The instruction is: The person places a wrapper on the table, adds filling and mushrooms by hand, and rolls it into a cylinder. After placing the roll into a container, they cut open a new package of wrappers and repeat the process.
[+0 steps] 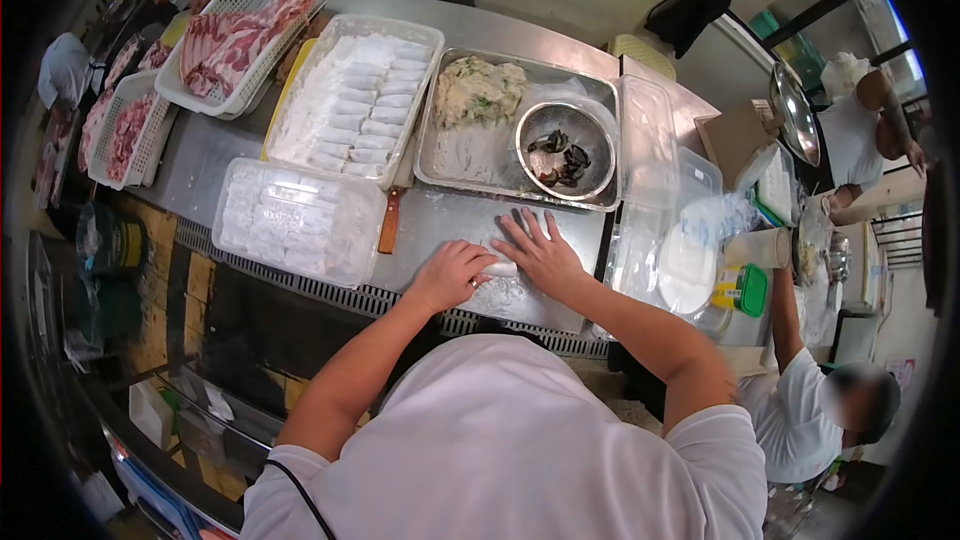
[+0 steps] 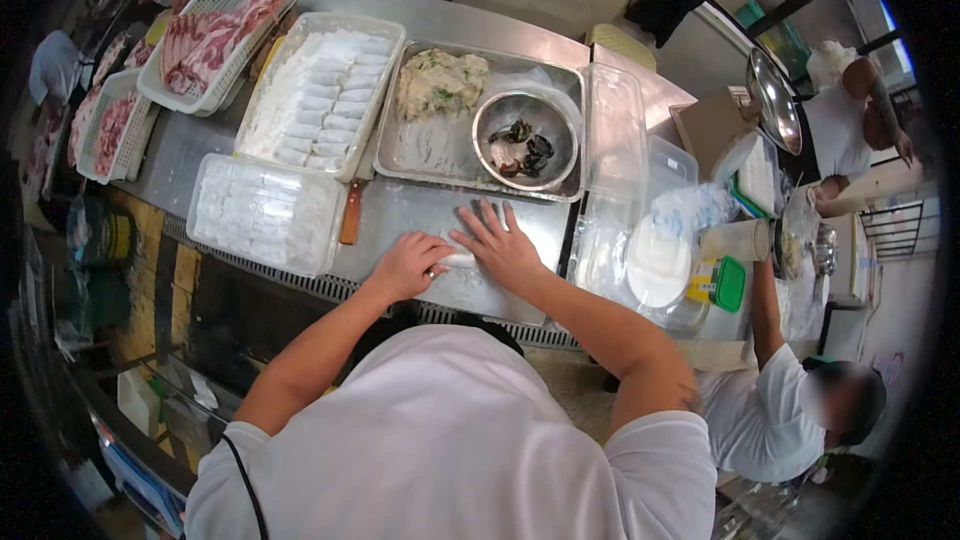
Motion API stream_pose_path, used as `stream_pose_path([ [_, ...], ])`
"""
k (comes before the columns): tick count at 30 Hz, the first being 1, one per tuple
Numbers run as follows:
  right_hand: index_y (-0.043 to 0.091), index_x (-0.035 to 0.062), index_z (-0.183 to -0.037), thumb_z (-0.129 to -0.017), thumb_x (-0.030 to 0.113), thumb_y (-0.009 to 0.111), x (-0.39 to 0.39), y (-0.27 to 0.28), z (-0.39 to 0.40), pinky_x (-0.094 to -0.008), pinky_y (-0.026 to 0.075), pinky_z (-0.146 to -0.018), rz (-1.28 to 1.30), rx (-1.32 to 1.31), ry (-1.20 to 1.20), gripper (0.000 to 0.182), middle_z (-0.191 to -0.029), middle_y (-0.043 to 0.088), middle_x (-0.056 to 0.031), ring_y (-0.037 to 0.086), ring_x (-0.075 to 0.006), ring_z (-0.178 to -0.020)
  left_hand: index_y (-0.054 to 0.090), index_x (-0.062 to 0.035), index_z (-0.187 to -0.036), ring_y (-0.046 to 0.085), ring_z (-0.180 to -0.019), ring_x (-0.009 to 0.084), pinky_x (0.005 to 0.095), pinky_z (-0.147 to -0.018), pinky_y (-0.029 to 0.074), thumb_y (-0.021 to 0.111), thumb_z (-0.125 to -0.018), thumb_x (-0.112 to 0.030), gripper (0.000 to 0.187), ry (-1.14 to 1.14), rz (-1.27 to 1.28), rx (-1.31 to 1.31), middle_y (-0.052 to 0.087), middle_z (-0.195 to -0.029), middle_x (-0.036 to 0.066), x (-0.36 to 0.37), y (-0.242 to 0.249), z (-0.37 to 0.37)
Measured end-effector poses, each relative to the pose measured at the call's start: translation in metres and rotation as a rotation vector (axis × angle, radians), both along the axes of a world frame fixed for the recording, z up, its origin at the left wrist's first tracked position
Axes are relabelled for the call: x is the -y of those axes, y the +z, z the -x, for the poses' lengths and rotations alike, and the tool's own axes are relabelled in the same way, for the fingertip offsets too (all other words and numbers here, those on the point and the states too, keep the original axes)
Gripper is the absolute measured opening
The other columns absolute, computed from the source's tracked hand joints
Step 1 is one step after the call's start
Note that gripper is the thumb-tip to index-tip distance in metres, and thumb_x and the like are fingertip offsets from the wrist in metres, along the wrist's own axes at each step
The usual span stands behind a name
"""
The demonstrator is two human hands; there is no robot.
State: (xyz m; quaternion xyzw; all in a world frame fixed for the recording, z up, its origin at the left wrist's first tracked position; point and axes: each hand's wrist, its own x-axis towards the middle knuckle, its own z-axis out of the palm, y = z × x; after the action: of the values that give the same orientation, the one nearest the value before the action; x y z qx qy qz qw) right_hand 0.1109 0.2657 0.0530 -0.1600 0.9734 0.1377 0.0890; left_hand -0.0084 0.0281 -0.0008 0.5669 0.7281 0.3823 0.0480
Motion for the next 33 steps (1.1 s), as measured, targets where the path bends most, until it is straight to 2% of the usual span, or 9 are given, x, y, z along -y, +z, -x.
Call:
stream_pose_path([
  [2, 0.038, 0.0296, -0.173, -0.103, 0.031, 0.064, -0.009, 0.004, -0.016, -0.0691, 0.031, -0.127, -0.063, -0.016, 0.023, 0.075, -0.182, 0.025, -0.0130, 0.031, -0.0445, -0.162, 0.075, -0.0161, -0.124, 0.067, -0.111, 0.0275, 0.0441, -0.097, 0.052, 0.083, -0.089, -0.022, 0.037, 0.003, -0.010, 0.004, 0.073, -0.119, 0.002, -0.001, -0.001, 0.000],
  [5, 0.045, 0.0205, -0.169, -0.098, 0.024, 0.069, -0.013, 0.018, -0.039, -0.0684, 0.030, -0.127, 0.020, -0.013, -0.056, 0.075, -0.180, 0.027, -0.0162, 0.032, -0.0458, -0.161, 0.076, -0.0157, -0.122, 0.067, -0.111, 0.0284, 0.0443, -0.097, 0.053, 0.082, -0.089, -0.021, 0.034, -0.001, 0.001, 0.012, 0.073, -0.118, 0.003, -0.004, 0.002, 0.001],
  [8, 0.055, 0.0090, -0.159, -0.091, 0.014, 0.073, 0.009, 0.016, -0.049, -0.0608, 0.035, -0.128, 0.340, -0.008, -0.203, 0.071, -0.172, 0.039, -0.0209, 0.039, -0.0463, -0.156, 0.076, -0.0146, -0.120, 0.067, -0.111, 0.0308, 0.0453, -0.098, 0.053, 0.081, -0.089, -0.017, 0.032, -0.008, 0.016, 0.028, 0.072, -0.118, 0.005, -0.005, 0.003, 0.002],
  [9, 0.061, 0.0015, -0.146, -0.085, 0.005, 0.074, 0.020, 0.014, -0.047, -0.0519, 0.042, -0.124, 0.608, -0.116, -0.203, 0.062, -0.153, 0.055, -0.0224, 0.051, -0.0446, -0.145, 0.076, -0.0141, -0.120, 0.067, -0.111, 0.0318, 0.0457, -0.098, 0.053, 0.081, -0.089, -0.016, 0.032, -0.011, 0.018, 0.033, 0.072, -0.118, 0.006, -0.007, 0.002, 0.003],
  [11, 0.066, 0.0025, -0.131, -0.084, 0.006, 0.076, 0.044, 0.003, -0.038, -0.0473, 0.049, -0.113, 0.814, -0.230, -0.225, 0.048, -0.131, 0.065, -0.0180, 0.060, -0.0399, -0.128, 0.076, -0.0128, -0.121, 0.066, -0.112, 0.0341, 0.0468, -0.099, 0.053, 0.080, -0.089, -0.014, 0.032, -0.018, 0.033, 0.044, 0.070, -0.121, 0.009, -0.009, 0.000, 0.006],
  [14, 0.068, 0.0041, -0.123, -0.084, 0.005, 0.080, 0.059, -0.009, -0.027, -0.0486, 0.053, -0.102, 0.821, -0.315, -0.295, 0.041, -0.123, 0.067, -0.0141, 0.063, -0.0353, -0.115, 0.075, -0.0113, -0.122, 0.065, -0.114, 0.0363, 0.0482, -0.100, 0.053, 0.079, -0.089, -0.013, 0.033, -0.026, 0.061, 0.046, 0.069, -0.124, 0.012, -0.011, 0.001, 0.011],
  [20, 0.069, 0.0056, -0.115, -0.088, 0.013, 0.077, 0.048, -0.019, -0.014, -0.0485, 0.049, -0.103, 0.679, -0.452, -0.235, 0.029, -0.116, 0.067, -0.0120, 0.062, -0.0348, -0.113, 0.075, -0.0111, -0.125, 0.064, -0.118, 0.0365, 0.0477, -0.102, 0.053, 0.080, -0.089, -0.014, 0.036, -0.001, 0.058, 0.113, 0.068, -0.126, 0.012, -0.014, 0.011, 0.016],
  [23, 0.070, 0.0045, -0.116, -0.090, 0.018, 0.076, 0.042, -0.017, -0.005, -0.0501, 0.047, -0.107, 0.615, -0.400, -0.295, 0.030, -0.115, 0.067, -0.0117, 0.061, -0.0351, -0.113, 0.075, -0.0116, -0.126, 0.064, -0.119, 0.0359, 0.0478, -0.103, 0.053, 0.079, -0.091, -0.015, 0.036, 0.025, 0.022, 0.085, 0.068, -0.126, 0.012, -0.012, 0.008, 0.019],
  [33, 0.060, 0.0029, -0.143, -0.094, 0.022, 0.075, 0.048, -0.012, 0.005, -0.0512, 0.044, -0.114, 0.581, -0.372, -0.406, 0.055, -0.133, 0.063, -0.0151, 0.059, -0.0371, -0.126, 0.072, -0.0071, -0.133, 0.062, -0.121, 0.0383, 0.0508, -0.107, 0.049, 0.075, -0.097, -0.016, 0.037, 0.178, -0.010, 0.001, 0.068, -0.130, 0.015, -0.023, 0.004, 0.025],
])
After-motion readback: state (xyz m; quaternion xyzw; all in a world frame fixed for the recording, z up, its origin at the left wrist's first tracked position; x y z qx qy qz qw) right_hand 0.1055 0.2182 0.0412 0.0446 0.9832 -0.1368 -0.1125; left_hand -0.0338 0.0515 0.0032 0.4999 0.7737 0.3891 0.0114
